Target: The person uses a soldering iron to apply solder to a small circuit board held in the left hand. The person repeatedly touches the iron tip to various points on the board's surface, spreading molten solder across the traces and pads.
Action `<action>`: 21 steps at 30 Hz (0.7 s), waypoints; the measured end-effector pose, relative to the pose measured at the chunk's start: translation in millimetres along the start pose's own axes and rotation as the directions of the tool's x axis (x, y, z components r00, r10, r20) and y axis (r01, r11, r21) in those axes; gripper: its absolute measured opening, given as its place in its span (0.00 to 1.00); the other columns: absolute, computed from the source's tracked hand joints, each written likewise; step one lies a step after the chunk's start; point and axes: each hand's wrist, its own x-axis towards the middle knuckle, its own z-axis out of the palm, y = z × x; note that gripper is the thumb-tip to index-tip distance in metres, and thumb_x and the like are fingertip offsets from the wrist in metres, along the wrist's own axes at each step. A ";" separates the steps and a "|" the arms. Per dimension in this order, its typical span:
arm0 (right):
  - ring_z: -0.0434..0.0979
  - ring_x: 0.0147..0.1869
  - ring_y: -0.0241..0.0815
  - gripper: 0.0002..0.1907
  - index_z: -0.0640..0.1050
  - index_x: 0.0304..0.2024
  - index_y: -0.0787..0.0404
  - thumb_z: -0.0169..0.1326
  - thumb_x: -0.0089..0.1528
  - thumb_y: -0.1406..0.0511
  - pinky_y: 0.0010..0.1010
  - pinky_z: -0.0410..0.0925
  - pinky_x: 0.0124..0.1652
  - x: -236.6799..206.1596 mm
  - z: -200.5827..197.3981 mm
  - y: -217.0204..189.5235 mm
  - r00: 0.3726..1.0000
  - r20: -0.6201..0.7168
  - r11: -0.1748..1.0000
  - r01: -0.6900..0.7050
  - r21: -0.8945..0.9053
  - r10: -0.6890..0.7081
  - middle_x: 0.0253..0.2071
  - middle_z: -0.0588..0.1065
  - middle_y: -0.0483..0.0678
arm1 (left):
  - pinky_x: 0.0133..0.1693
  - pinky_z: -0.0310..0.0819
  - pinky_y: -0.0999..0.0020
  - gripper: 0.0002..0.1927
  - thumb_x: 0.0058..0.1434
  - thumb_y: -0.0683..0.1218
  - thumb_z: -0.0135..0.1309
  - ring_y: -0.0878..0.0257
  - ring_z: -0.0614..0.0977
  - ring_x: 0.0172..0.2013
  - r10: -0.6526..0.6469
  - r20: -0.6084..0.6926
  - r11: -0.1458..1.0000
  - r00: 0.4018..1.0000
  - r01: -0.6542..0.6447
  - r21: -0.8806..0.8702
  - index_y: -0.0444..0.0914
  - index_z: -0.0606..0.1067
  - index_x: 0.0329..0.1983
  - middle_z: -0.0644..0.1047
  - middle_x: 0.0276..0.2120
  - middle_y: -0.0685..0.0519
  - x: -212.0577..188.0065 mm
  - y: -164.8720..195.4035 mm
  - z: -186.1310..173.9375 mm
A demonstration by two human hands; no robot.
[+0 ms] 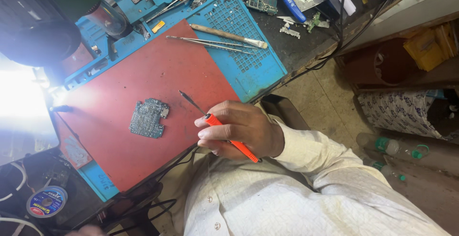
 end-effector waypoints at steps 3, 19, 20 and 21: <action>0.83 0.51 0.50 0.16 0.75 0.50 0.57 0.63 0.61 0.70 0.37 0.78 0.48 -1.2 -20.0 -1.2 0.997 -0.060 0.994 -0.050 -0.093 0.045 0.50 0.78 0.53 | 0.45 0.73 0.65 0.14 0.60 0.46 0.63 0.61 0.79 0.40 0.023 -0.015 0.998 1.000 -0.022 0.050 0.38 0.70 0.42 0.77 0.40 0.52 -2.9 -1.0 -21.7; 0.66 0.71 0.60 0.21 0.70 0.55 0.64 0.68 0.66 0.69 0.51 0.59 0.73 24.5 -130.1 122.9 0.977 0.130 0.790 -0.056 -0.610 0.169 0.65 0.72 0.58 | 0.32 0.68 0.69 0.18 0.54 0.44 0.68 0.64 0.73 0.28 0.055 0.114 0.985 0.992 -0.073 0.158 0.40 0.66 0.30 0.72 0.28 0.57 -7.7 -25.5 -97.8; 0.67 0.69 0.62 0.22 0.71 0.54 0.65 0.68 0.64 0.70 0.51 0.61 0.70 24.1 -130.4 124.6 0.983 0.124 0.788 -0.030 -0.615 0.134 0.64 0.73 0.59 | 0.31 0.68 0.69 0.18 0.53 0.44 0.68 0.64 0.73 0.27 0.058 0.147 0.983 0.987 -0.083 0.166 0.40 0.66 0.29 0.71 0.27 0.57 -7.4 -24.1 -107.0; 0.68 0.68 0.64 0.22 0.71 0.54 0.66 0.67 0.62 0.71 0.52 0.62 0.68 24.0 -131.2 126.3 0.988 0.121 0.787 -0.001 -0.617 0.096 0.62 0.73 0.60 | 0.30 0.67 0.70 0.19 0.53 0.44 0.69 0.64 0.72 0.27 0.059 0.211 0.979 0.976 -0.098 0.178 0.40 0.66 0.29 0.71 0.26 0.58 -9.7 -20.4 -114.5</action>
